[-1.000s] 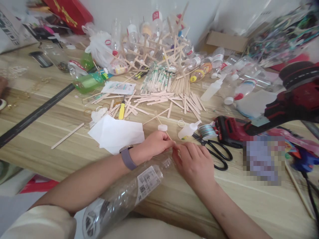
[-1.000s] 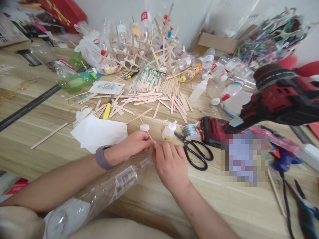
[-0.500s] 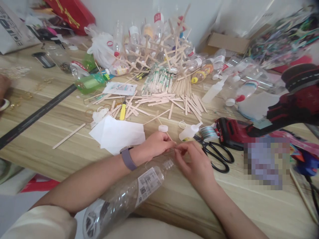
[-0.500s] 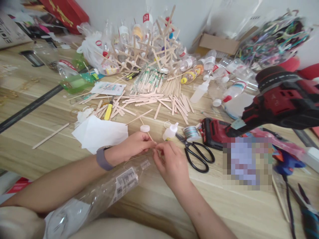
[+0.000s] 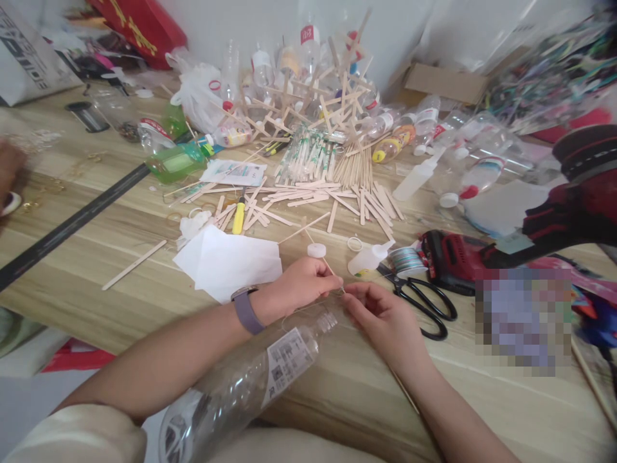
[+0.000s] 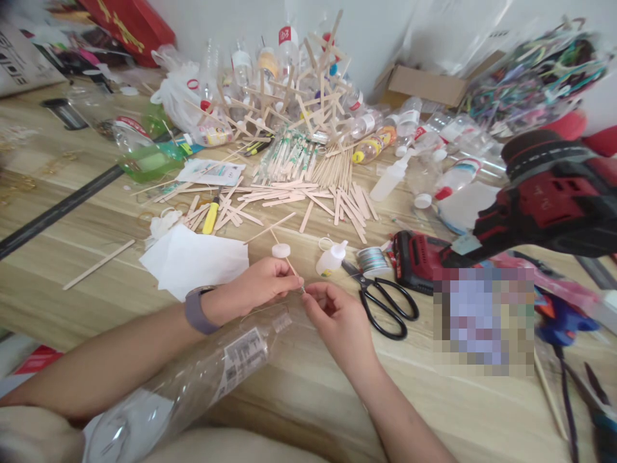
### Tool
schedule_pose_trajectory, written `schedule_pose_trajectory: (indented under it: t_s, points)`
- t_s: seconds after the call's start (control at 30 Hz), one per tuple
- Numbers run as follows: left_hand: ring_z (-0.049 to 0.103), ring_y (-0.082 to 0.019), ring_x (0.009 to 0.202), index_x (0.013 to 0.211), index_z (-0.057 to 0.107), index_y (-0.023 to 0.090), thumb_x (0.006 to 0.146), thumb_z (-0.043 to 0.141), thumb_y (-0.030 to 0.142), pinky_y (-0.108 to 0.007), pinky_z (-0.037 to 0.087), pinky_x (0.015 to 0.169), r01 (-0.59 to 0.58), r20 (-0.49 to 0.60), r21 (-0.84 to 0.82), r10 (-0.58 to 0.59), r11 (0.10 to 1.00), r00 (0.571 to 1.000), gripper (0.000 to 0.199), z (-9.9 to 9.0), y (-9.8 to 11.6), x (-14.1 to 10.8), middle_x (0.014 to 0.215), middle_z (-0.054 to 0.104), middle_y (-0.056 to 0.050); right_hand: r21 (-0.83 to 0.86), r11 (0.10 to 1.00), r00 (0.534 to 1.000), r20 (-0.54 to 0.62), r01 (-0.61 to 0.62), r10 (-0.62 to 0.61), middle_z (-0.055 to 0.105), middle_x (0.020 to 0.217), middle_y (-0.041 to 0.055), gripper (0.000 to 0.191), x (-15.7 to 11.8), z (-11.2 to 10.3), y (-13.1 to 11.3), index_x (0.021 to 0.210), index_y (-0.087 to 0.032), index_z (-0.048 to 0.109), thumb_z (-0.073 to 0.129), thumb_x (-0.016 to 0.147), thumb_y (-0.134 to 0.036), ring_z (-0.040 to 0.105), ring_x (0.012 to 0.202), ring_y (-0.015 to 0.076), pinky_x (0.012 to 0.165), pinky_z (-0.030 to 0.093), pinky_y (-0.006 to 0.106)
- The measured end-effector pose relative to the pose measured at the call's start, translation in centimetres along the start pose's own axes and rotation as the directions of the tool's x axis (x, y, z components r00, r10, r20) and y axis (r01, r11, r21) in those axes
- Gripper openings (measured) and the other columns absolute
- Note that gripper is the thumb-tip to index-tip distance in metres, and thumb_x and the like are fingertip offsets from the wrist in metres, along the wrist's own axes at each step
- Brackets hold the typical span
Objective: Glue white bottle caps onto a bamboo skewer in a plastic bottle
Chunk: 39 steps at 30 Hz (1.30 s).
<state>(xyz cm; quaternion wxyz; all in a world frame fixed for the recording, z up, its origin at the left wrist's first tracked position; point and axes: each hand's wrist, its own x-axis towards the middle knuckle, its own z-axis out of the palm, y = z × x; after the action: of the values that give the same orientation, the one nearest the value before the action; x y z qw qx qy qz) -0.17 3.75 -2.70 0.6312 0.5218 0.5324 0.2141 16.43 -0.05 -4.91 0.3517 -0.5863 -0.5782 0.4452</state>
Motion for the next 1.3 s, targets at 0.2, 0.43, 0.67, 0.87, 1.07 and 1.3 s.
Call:
schedule_pose_trajectory:
  t_s: [0.2,0.43,0.67,0.87,1.07,1.3]
  points:
    - [0.033,-0.006,0.041,0.070,0.055,0.017,0.077,0.058,0.038,-0.022,0.024,0.042,0.003,0.018,0.005,-0.003,1.000,1.000,0.022,-0.1,-0.1,0.0,0.054,0.047,0.006,0.190,0.974,0.991,0.080,-0.123,0.110,0.061,0.054,-0.0004,0.034,0.3,-0.3,-0.3,0.085,-0.018,0.068,0.066,0.075,-0.050,0.058,0.050,0.0142,0.050,0.050,0.027]
    - [0.038,-0.006,0.047,0.071,0.061,0.015,0.080,0.056,0.037,-0.021,0.027,0.046,-0.093,0.046,0.072,0.090,0.993,0.995,0.024,-0.4,0.0,-0.4,0.058,0.051,0.004,0.370,0.870,0.934,0.268,-0.326,0.236,0.071,0.081,0.0073,0.035,0.5,-0.5,-0.9,0.079,-0.015,0.070,0.073,0.068,-0.049,0.061,0.053,0.0126,0.050,0.053,0.027]
    - [0.042,-0.009,0.050,0.071,0.061,0.016,0.080,0.055,0.039,-0.023,0.031,0.048,-0.104,0.024,0.147,0.101,0.984,0.995,0.026,-0.4,-0.2,-0.1,0.057,0.052,0.004,-0.333,0.875,0.926,-0.019,0.350,-0.377,0.064,0.077,0.0037,0.013,-0.6,-0.2,-0.5,0.089,-0.019,0.065,0.063,0.080,-0.028,0.061,0.064,0.0158,0.059,0.051,0.028]
    - [0.046,-0.011,0.056,0.067,0.060,0.015,0.080,0.055,0.039,-0.023,0.033,0.053,-0.165,0.040,0.172,0.161,0.971,0.986,0.028,-0.4,-0.4,0.2,0.059,0.053,0.003,-0.545,0.671,0.813,0.037,0.504,-0.581,0.060,0.074,0.0024,0.008,-0.6,0.1,-0.5,0.081,-0.019,0.059,0.054,0.088,-0.020,0.058,0.065,0.0145,0.059,0.046,0.026]
    - [0.043,-0.009,0.051,0.068,0.058,0.015,0.080,0.055,0.041,-0.022,0.032,0.051,-0.146,0.050,0.140,0.141,0.979,0.989,0.028,-0.3,-0.4,-0.2,0.058,0.051,0.004,-0.294,0.924,0.968,0.019,0.244,-0.250,0.056,0.061,-0.0004,0.017,-0.1,-0.3,-0.6,0.076,-0.020,0.053,0.049,0.089,-0.031,0.049,0.051,0.0133,0.046,0.036,0.024]
    - [0.042,-0.008,0.056,0.075,0.063,0.014,0.081,0.057,0.036,-0.022,0.032,0.054,-0.216,0.159,0.043,0.207,0.975,0.965,0.024,-0.6,-0.4,0.0,0.062,0.052,0.004,0.203,0.976,0.980,0.197,-0.081,0.040,0.053,0.052,-0.0034,0.033,0.0,-0.2,-0.4,0.071,-0.020,0.052,0.053,0.088,-0.048,0.045,0.050,0.0109,0.052,0.035,0.024]
